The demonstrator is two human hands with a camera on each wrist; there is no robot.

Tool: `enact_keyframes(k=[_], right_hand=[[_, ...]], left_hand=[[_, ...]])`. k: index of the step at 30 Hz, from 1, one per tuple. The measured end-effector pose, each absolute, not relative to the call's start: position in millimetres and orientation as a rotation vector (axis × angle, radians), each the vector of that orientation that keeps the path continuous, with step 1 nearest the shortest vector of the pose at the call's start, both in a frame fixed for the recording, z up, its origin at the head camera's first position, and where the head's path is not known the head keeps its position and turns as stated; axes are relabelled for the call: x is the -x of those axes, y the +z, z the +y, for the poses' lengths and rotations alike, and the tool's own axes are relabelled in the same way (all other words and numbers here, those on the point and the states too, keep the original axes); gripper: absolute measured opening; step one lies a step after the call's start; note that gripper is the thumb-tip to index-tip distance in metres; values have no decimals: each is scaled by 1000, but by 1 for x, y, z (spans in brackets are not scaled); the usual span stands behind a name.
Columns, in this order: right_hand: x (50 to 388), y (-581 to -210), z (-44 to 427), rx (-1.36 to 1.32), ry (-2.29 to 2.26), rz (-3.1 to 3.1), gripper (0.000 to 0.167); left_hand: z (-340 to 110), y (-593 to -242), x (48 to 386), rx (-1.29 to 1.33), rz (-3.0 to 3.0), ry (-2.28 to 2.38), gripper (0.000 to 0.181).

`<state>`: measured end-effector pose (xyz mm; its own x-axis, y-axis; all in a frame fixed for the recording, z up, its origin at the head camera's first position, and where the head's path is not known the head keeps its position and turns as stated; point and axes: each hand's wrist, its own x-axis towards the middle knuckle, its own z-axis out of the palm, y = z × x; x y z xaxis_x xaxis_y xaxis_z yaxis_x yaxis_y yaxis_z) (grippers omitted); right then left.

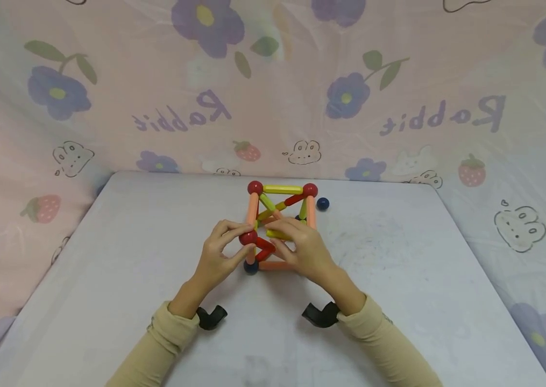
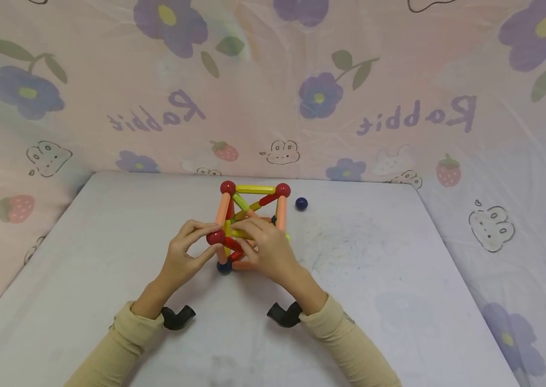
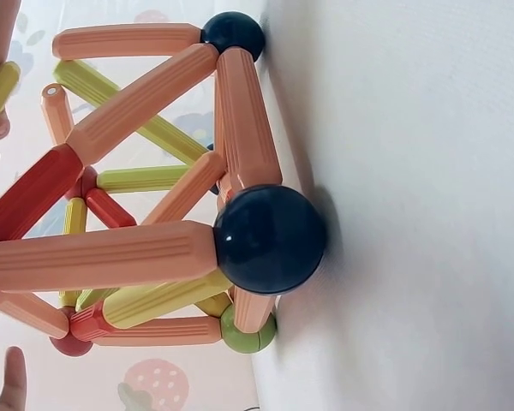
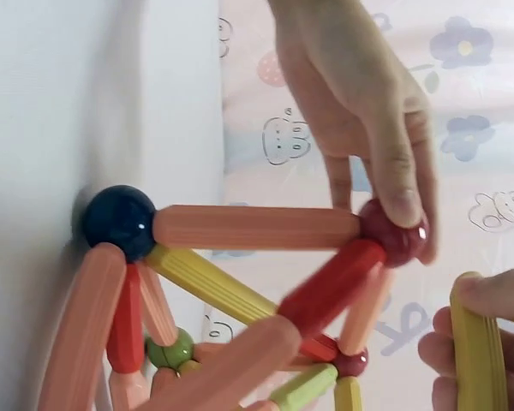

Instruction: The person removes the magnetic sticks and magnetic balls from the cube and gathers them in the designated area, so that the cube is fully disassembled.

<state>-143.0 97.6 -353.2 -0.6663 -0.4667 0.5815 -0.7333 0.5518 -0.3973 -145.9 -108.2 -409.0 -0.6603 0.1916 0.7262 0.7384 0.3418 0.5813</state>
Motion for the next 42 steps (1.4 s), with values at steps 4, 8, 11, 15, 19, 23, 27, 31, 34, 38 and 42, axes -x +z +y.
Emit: enact_keyframes(k=[4,8,11,15,19,23,27,31,34,38,42], right_hand=[[142,-350,104,-975,934,-2365,27],[142,-348,112,-960,1024,-2322,27],[143,-347,118,-924,1078,-2311,25],[144,-347,127,-866,1101,-2305,24],[148,-350,138,-818,1146,-2278,25],[151,-356,150,-755,1194,-2266,27],[154,-362,160,-697,1176,-2273,27],[156,-369,168,-628,1196,-2301,27],[159,-375,172,-564,1254,-2342,27],[164,-384,175,-447,1330,-2425,26],[172,-393,179,-343,1357,-2506,25]], left_hand=[[-110,-410,145,792,-2089,-1310,40],[-111,-412,146,792,-2090,-1311,40],[-110,-411,145,793,-2088,-1318,39],[-110,-411,145,799,-2074,-1323,39],[-108,-411,146,821,-2043,-1319,41],[-108,-412,147,835,-2023,-1311,42],[-108,-411,147,837,-2009,-1303,43],[-107,-410,147,832,-2012,-1320,43],[-107,-410,147,833,-2013,-1315,43],[-107,-411,147,828,-2025,-1318,43],[-108,-411,146,823,-2040,-1329,42]])
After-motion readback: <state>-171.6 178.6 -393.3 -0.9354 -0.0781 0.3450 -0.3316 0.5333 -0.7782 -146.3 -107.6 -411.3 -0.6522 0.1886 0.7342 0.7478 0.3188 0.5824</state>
